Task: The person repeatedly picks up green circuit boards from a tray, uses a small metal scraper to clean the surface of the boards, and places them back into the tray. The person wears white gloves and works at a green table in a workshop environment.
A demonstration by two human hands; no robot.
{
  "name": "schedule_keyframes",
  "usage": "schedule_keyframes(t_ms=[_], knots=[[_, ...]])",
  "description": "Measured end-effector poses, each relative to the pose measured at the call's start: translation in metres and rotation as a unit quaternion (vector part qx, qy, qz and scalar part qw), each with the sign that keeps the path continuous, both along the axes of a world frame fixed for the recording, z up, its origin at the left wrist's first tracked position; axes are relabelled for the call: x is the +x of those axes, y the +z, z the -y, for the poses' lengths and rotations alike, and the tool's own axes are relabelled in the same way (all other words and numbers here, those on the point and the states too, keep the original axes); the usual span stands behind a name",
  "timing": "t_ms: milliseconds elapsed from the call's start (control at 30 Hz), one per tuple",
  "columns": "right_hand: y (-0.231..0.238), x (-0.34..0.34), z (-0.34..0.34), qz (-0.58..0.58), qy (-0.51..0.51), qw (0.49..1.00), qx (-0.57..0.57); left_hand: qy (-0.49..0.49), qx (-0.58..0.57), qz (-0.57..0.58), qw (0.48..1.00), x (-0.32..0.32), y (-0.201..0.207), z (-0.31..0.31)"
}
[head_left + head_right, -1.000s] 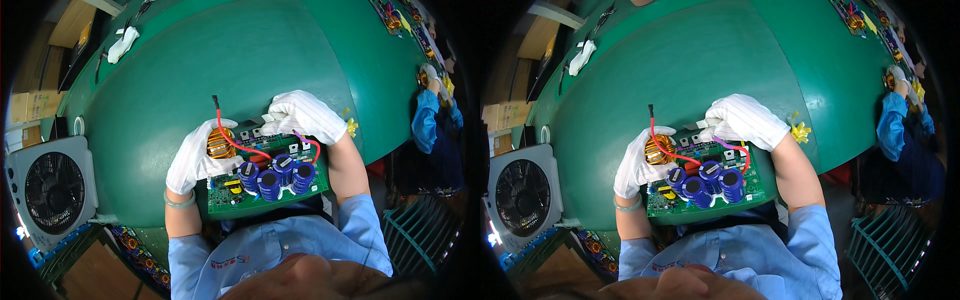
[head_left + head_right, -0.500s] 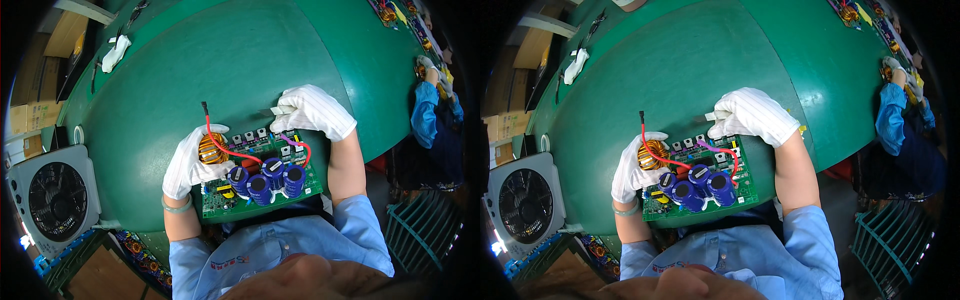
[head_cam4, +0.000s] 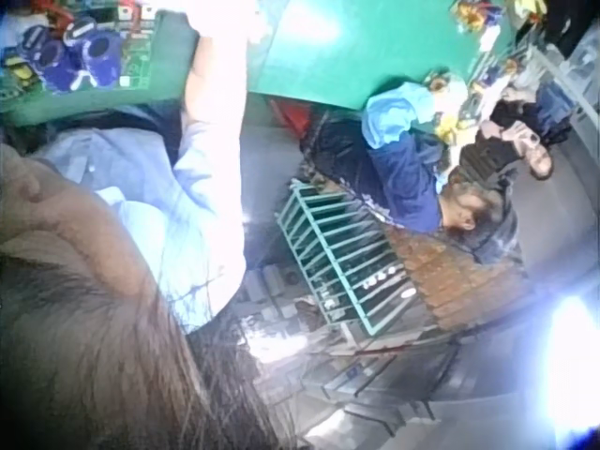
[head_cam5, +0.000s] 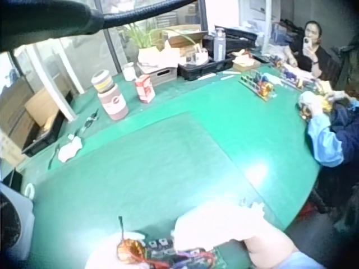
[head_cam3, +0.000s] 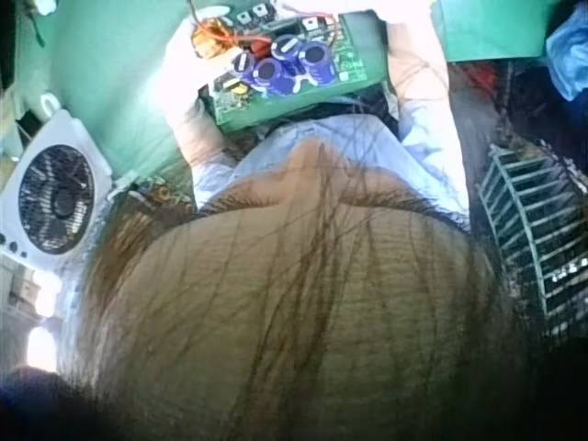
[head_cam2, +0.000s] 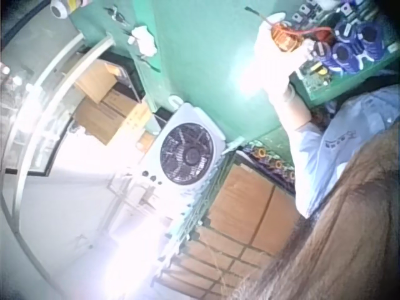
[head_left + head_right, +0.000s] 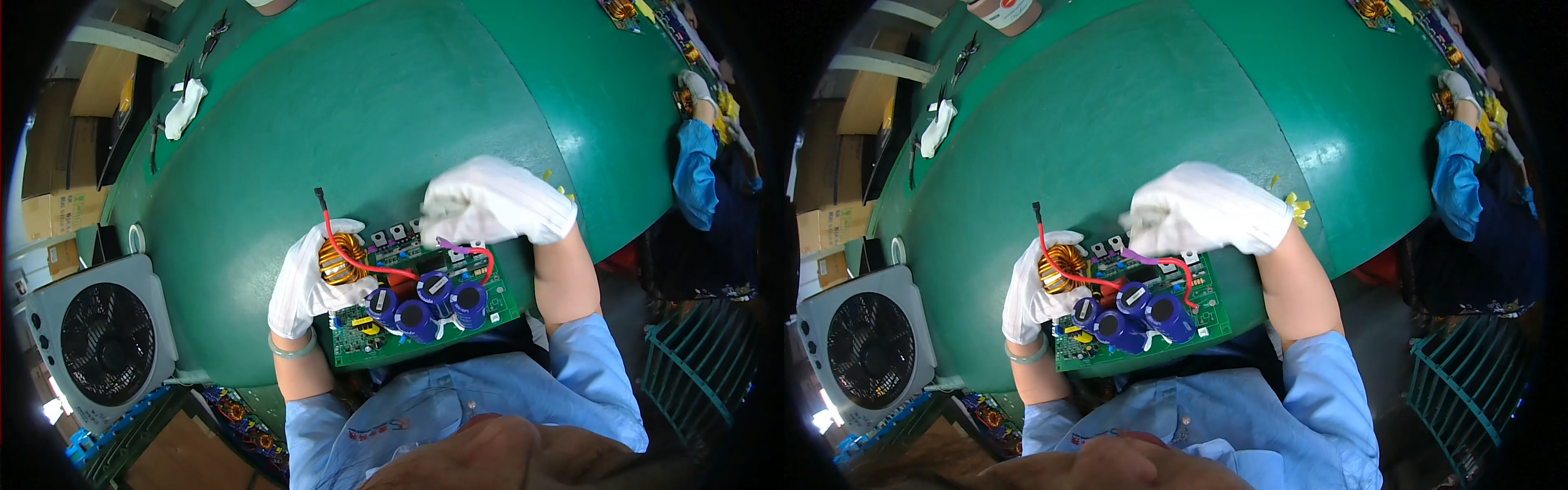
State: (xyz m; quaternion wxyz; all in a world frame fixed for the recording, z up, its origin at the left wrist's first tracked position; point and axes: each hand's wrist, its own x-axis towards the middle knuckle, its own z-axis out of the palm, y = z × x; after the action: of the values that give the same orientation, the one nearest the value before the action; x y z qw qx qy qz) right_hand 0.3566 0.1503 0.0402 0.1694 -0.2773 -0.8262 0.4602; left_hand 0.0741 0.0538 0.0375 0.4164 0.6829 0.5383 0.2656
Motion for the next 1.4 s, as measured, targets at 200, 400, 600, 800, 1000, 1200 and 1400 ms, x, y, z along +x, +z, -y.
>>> schedule_keyframes(t_ms=[200,400,600,800,1000,1200,1400], knots=[[-0.008,-0.004,0.008,-0.019,0.054,0.998,0.021,-0.001,-0.01,-0.008,1.0,0.0,0.0,-0.003],[-0.016,-0.004,0.002,0.006,0.048,0.999,0.0,0.044,-0.101,0.091,0.99,0.0,-0.007,-0.003],[0.006,0.006,-0.011,0.069,0.044,0.992,-0.1,0.093,-0.192,0.168,0.963,0.008,-0.002,-0.005],[0.01,0.019,-0.006,0.08,0.022,0.993,-0.082,0.081,-0.21,0.193,0.955,0.008,0.001,-0.003],[0.009,0.021,-0.003,0.05,0.019,0.993,-0.102,0.067,-0.196,0.158,0.965,0.005,0.001,-0.002],[0.018,0.015,0.003,0.02,0.025,0.99,-0.136,0.09,-0.203,0.196,0.955,0.002,-0.002,0.0],[0.01,-0.004,-0.001,-0.063,-0.182,0.956,-0.221,0.189,-0.03,0.158,0.969,-0.011,-0.014,0.007]])
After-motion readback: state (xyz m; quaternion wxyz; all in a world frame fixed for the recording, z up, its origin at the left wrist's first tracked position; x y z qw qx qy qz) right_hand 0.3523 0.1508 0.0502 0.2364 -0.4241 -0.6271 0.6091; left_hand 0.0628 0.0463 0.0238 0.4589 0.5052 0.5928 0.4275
